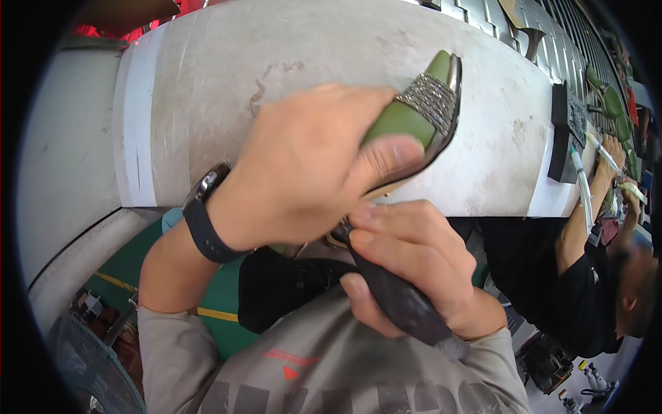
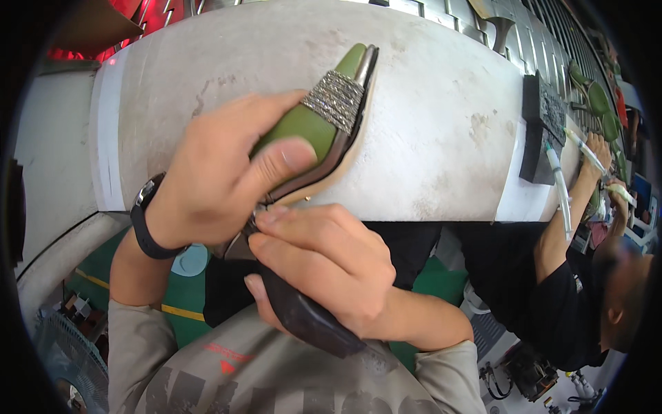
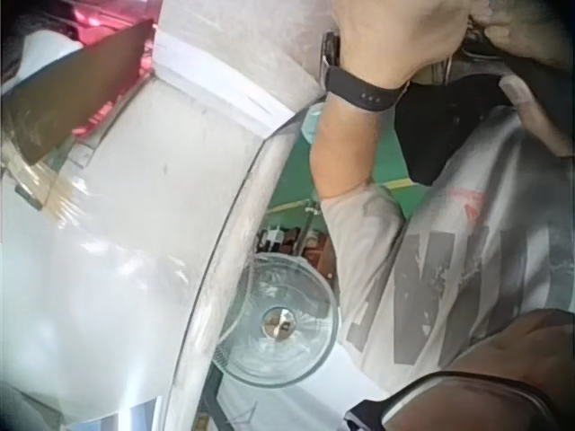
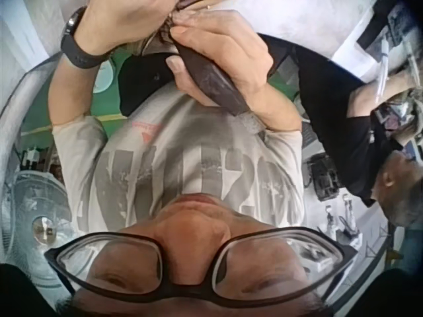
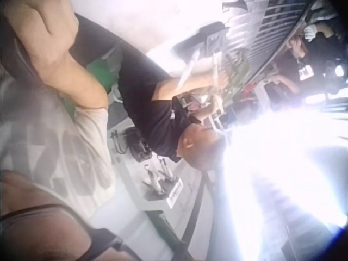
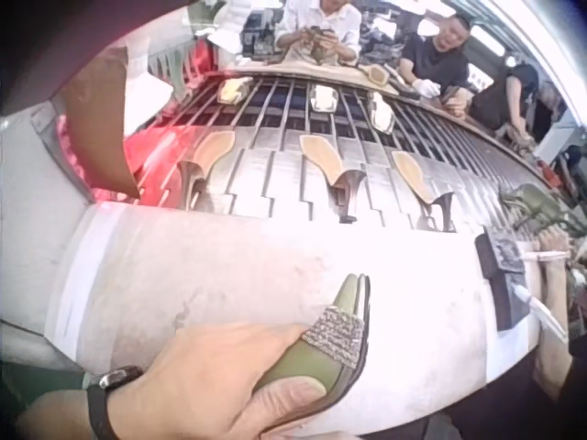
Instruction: The person assembles high-heeled shoes on shoe lasts by taking shoe lasts and matching outsoles from a conveyor line, pressing the outsoles onto the lasts by hand, and hammering along the edges with a hammer to secure them.
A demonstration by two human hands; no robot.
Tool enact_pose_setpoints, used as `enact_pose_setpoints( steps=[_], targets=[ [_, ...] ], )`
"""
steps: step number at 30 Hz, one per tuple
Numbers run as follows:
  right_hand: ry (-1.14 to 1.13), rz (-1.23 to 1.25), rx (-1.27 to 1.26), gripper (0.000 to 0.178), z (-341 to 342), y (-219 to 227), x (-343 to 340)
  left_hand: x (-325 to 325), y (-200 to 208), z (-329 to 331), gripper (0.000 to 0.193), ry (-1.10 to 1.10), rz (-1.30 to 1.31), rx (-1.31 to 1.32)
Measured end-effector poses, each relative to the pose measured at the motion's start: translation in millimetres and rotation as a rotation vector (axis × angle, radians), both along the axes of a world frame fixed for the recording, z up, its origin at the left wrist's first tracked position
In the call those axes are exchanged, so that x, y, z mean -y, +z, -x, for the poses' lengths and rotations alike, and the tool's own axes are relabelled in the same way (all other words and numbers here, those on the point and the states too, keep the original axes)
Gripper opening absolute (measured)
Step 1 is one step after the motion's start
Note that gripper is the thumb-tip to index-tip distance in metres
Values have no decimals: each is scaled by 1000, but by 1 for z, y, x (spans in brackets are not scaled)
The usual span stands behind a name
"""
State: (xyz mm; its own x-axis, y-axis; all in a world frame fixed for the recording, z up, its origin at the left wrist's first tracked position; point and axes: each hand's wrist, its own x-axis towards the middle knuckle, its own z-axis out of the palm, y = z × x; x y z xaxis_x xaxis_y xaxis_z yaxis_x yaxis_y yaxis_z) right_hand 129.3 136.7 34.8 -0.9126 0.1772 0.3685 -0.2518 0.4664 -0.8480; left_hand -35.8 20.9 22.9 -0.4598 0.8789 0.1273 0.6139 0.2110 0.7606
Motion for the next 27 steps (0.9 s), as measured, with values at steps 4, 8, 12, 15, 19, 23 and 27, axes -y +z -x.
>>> enact_pose_setpoints(
  steps=[4, 8, 12, 15, 19, 23, 27],
  targets=[
    [-58, -102, -123, 39, -4, -1, -4, 2, 8, 4, 41, -15, 61, 195],
    [-175, -331, -198, 37, -11, -3, 2, -3, 9, -1, 40, -33, 11, 12],
    [-199, -282, -216, 36, -7, -10, -1, -7, -2, -3, 33, 14, -63, 107],
    [-120, -209, -94, 36, -24, -3, -22, -4, 7, 4, 43, -25, -20, 199],
    [-286, -118, -205, 38, -33, -14, -37, -10, 20, 2, 89, -164, 25, -26],
    [-302, -57, -286, 36, -23, -16, -44, -37, 20, -15, 100, 13, 147, -170],
    [-201, -4, -186, 32, -21, -17, -53, -40, 18, -19, 101, 51, 185, -215]
  ],
)
